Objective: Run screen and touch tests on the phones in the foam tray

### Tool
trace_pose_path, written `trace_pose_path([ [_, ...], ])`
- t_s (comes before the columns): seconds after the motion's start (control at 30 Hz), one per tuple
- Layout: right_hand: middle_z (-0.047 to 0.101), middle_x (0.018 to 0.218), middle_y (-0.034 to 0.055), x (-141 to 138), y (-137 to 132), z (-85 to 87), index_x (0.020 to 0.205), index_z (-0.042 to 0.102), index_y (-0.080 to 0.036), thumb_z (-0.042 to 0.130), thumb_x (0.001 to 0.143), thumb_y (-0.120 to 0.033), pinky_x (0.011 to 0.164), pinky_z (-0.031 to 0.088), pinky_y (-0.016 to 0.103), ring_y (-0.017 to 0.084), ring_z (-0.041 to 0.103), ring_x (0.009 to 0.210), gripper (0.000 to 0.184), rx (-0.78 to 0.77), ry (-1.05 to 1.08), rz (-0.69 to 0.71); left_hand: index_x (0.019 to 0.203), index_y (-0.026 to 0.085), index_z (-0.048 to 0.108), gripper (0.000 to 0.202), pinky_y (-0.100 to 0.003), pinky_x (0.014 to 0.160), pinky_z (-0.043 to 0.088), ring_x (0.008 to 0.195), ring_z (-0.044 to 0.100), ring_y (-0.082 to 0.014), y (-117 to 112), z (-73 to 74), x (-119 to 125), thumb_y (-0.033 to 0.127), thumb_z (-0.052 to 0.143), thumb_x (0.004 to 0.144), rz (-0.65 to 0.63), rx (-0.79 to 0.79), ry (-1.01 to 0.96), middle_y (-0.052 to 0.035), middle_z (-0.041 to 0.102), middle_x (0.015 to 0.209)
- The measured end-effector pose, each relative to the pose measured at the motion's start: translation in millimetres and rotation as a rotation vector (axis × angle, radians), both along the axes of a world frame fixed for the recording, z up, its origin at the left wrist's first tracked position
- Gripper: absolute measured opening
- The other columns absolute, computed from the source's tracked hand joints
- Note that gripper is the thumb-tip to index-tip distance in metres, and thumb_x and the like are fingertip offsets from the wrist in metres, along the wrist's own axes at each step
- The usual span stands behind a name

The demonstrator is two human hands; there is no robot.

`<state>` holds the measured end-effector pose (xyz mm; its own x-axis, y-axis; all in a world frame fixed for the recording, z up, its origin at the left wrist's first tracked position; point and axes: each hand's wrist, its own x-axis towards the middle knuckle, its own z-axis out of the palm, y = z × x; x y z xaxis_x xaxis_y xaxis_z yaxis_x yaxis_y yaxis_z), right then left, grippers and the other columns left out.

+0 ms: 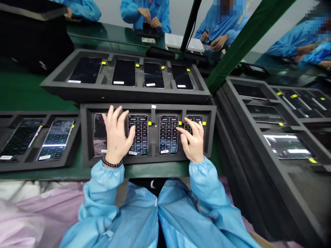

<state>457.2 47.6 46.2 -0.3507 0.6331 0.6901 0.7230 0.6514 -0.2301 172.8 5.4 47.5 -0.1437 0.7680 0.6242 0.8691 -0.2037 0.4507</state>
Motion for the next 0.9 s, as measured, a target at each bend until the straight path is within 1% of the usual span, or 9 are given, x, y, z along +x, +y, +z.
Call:
trace_pose_path([
  [0.07, 0.057, 0.147, 0.0115, 0.0, 3.5, -3.8, 0.118, 0.075, -0.022, 0.05, 0.1, -0.023, 0.125, 0.028, 0.058, 0.028, 0.051, 0.135, 0.03, 0.029, -0.031, -0.021, 0.148, 0.012, 0.043, 0.058, -0.059, 0.129, 0.003, 0.158, 0.015, -0.0347, 16.1, 7.1, -4.9, 0.039, 0.053, 0.098, -0.046, -0.049, 0.07, -0.0217, 0.037, 0.159],
  [0.17, 0.049, 0.155, 0.0105, -0.5, 6.3, -8.2, 0.128, 0.07, -0.025, 0.054, 0.099, -0.024, 0.127, 0.023, 0.059, 0.029, 0.047, 0.139, 0.034, 0.018, -0.092, -0.035, 0.151, 0.011, 0.04, 0.064, -0.061, 0.128, 0.002, 0.158, 0.014, -0.037, 28.5, 10.0, -8.0, 0.043, 0.054, 0.097, -0.045, -0.064, 0.104, -0.0238, 0.035, 0.158],
  [0.27, 0.046, 0.158, 0.0084, 0.1, 7.5, -9.9, 0.132, 0.067, -0.028, 0.053, 0.1, -0.027, 0.126, 0.023, 0.061, 0.029, 0.045, 0.141, 0.036, -0.006, -0.141, -0.051, 0.152, 0.013, 0.039, 0.068, -0.063, 0.127, 0.003, 0.158, 0.011, -0.0382, 29.7, 6.0, -5.4, 0.048, 0.056, 0.096, -0.037, -0.071, 0.098, -0.0242, 0.032, 0.159],
  [0.4, 0.05, 0.154, 0.0096, 3.7, 4.4, -9.0, 0.13, 0.068, -0.026, 0.049, 0.101, -0.028, 0.125, 0.027, 0.06, 0.028, 0.047, 0.14, 0.034, 0.016, -0.08, -0.058, 0.151, 0.012, 0.039, 0.082, -0.067, 0.125, 0.003, 0.158, 0.006, -0.0421, 32.4, -0.5, -0.3, 0.056, 0.066, 0.088, -0.011, -0.075, 0.102, -0.0277, 0.028, 0.16],
  [0.53, 0.052, 0.152, 0.0097, 11.1, -7.8, -9.7, 0.126, 0.07, -0.025, 0.048, 0.101, -0.025, 0.126, 0.028, 0.06, 0.029, 0.049, 0.137, 0.033, 0.0, 0.004, -0.05, 0.149, 0.015, 0.042, 0.082, -0.068, 0.125, -0.001, 0.158, 0.009, -0.0427, 30.5, 3.4, 1.2, 0.058, 0.07, 0.085, 0.027, -0.049, 0.081, -0.0254, 0.032, 0.159],
  [0.63, 0.056, 0.146, 0.0101, 16.4, -25.0, -17.0, 0.124, 0.071, -0.024, 0.047, 0.1, -0.021, 0.125, 0.031, 0.057, 0.028, 0.052, 0.134, 0.034, -0.024, 0.066, -0.055, 0.148, 0.016, 0.045, 0.065, -0.064, 0.128, -0.001, 0.158, 0.014, -0.0391, 8.8, 7.3, 3.3, 0.048, 0.061, 0.094, 0.076, 0.032, 0.051, -0.0215, 0.033, 0.16],
  [0.7, 0.058, 0.143, 0.0092, 17.9, -39.3, -25.8, 0.12, 0.072, -0.026, 0.047, 0.099, -0.019, 0.123, 0.034, 0.057, 0.027, 0.054, 0.132, 0.034, -0.059, 0.081, -0.036, 0.147, 0.019, 0.048, 0.053, -0.061, 0.13, 0.001, 0.158, 0.017, -0.0357, -16.5, 1.7, 6.6, 0.039, 0.053, 0.099, 0.106, 0.094, 0.021, -0.0166, 0.036, 0.16],
  [0.8, 0.062, 0.139, 0.0085, 16.3, -59.0, -40.6, 0.113, 0.074, -0.026, 0.05, 0.096, -0.018, 0.121, 0.037, 0.057, 0.026, 0.058, 0.127, 0.031, -0.098, 0.046, 0.059, 0.139, 0.023, 0.058, 0.042, -0.06, 0.13, 0.006, 0.154, 0.03, -0.033, -61.2, -25.9, 12.4, 0.031, 0.045, 0.1, 0.118, 0.175, 0.002, -0.0137, 0.047, 0.153],
  [0.9, 0.064, 0.138, 0.0077, 10.9, -69.6, -50.1, 0.112, 0.075, -0.027, 0.054, 0.092, -0.018, 0.121, 0.038, 0.057, 0.025, 0.059, 0.124, 0.03, -0.096, 0.006, 0.15, 0.121, 0.024, 0.071, 0.036, -0.064, 0.129, 0.006, 0.145, 0.043, -0.0335, -99.0, -69.1, 13.5, 0.033, 0.045, 0.097, 0.128, 0.125, 0.037, -0.0143, 0.059, 0.137],
])
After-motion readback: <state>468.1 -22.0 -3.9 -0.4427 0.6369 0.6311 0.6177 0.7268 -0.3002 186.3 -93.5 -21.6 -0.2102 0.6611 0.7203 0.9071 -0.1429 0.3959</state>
